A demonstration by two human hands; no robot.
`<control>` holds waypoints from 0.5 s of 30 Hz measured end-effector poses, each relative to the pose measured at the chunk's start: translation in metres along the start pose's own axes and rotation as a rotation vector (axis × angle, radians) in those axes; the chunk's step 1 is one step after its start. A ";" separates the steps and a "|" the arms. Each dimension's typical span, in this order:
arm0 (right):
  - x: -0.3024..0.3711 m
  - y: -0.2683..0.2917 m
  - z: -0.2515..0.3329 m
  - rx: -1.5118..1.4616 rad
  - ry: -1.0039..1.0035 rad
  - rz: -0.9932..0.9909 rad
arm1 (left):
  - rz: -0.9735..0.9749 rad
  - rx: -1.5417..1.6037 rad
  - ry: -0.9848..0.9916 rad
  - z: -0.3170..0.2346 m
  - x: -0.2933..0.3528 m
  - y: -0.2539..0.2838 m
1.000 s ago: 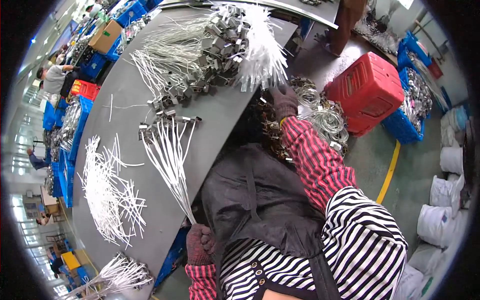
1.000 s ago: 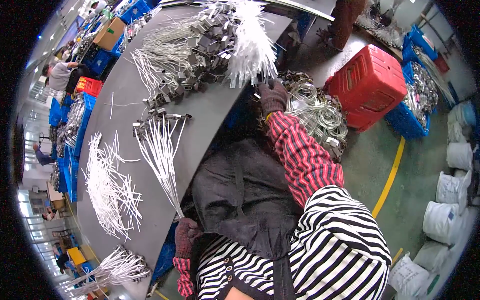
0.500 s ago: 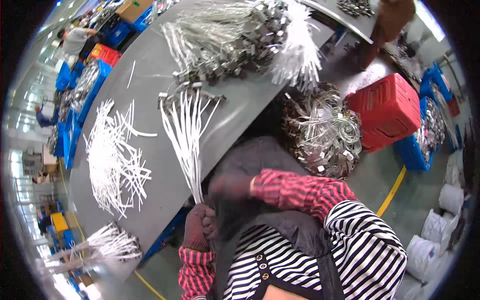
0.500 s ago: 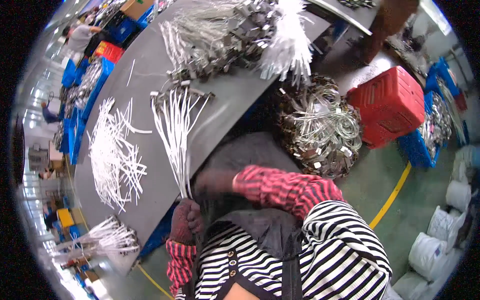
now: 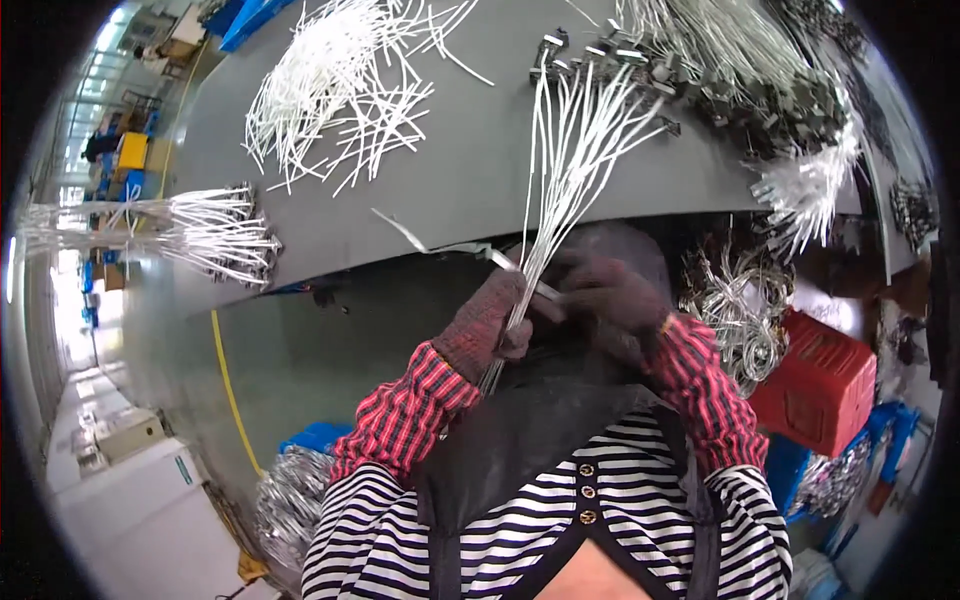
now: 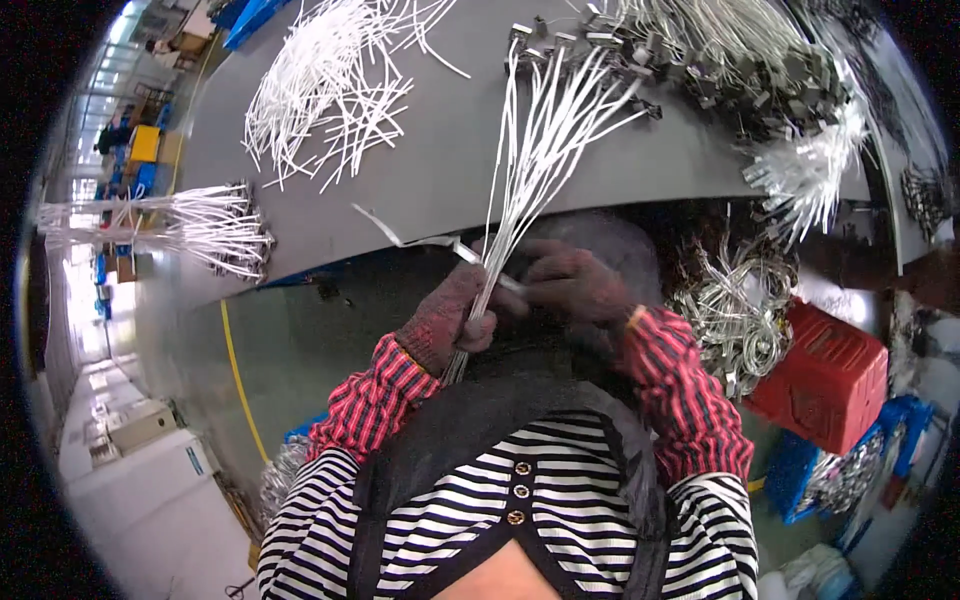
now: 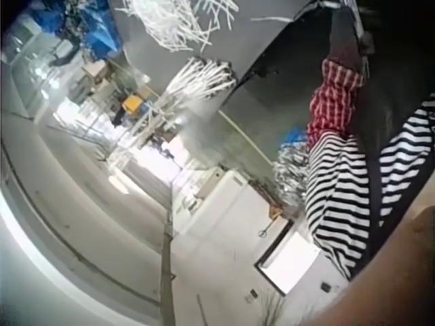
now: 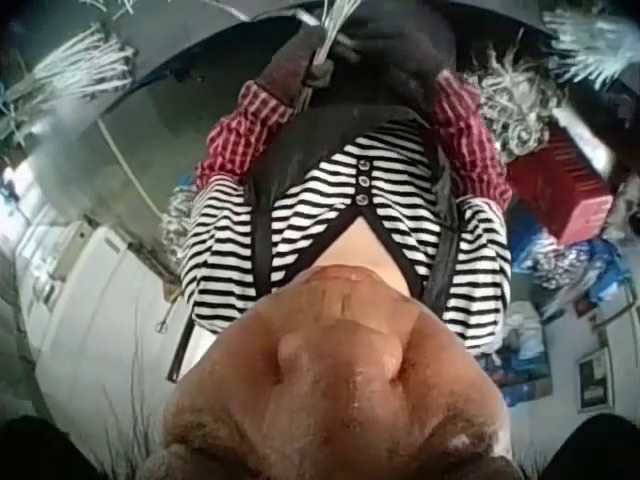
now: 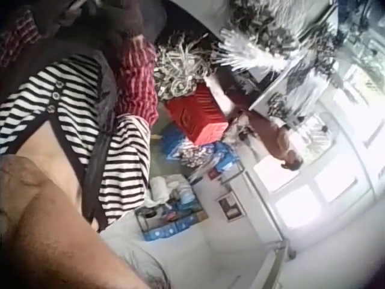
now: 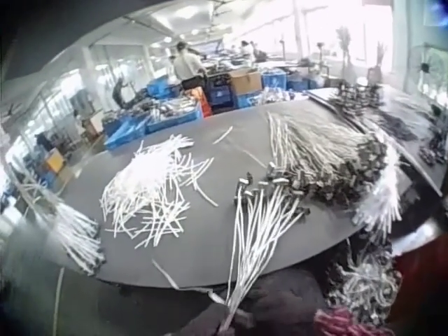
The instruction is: The person bundles wire assemblies with ties, gathers plastic strips from the table, and attaches the strips to individual wire components by hand.
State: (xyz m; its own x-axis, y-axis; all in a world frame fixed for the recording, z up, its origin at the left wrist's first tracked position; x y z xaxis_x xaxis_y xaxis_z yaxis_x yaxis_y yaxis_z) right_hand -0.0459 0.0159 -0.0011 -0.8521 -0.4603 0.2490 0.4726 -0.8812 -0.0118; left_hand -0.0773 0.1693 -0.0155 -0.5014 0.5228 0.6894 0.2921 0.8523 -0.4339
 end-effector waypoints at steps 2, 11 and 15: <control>0.015 0.018 0.008 0.071 -0.028 0.018 | 0.024 0.075 -0.041 -0.004 0.002 -0.001; -0.051 0.024 0.116 -0.441 0.167 -0.074 | -0.307 -0.900 -0.807 -0.065 0.026 -0.013; -0.120 -0.057 0.099 0.527 0.083 0.198 | -0.638 -1.150 -1.007 -0.067 0.041 -0.010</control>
State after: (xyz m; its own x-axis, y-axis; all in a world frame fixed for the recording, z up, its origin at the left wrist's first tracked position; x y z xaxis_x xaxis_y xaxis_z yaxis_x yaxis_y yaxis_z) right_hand 0.0514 0.1321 0.0655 -0.7408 -0.6367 0.2140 0.6552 -0.6145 0.4394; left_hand -0.0465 0.1835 0.0560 -0.9276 0.2776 -0.2500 0.0262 0.7160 0.6977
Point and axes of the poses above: each hand's wrist, its own x-axis away from the middle knuckle, its own y-axis out of the back of the hand, z = x × y, the point moved 9 cm from there along -x, towards the middle knuckle, and after that the axes turned 13 degrees about -x, right-handed, at the moved point
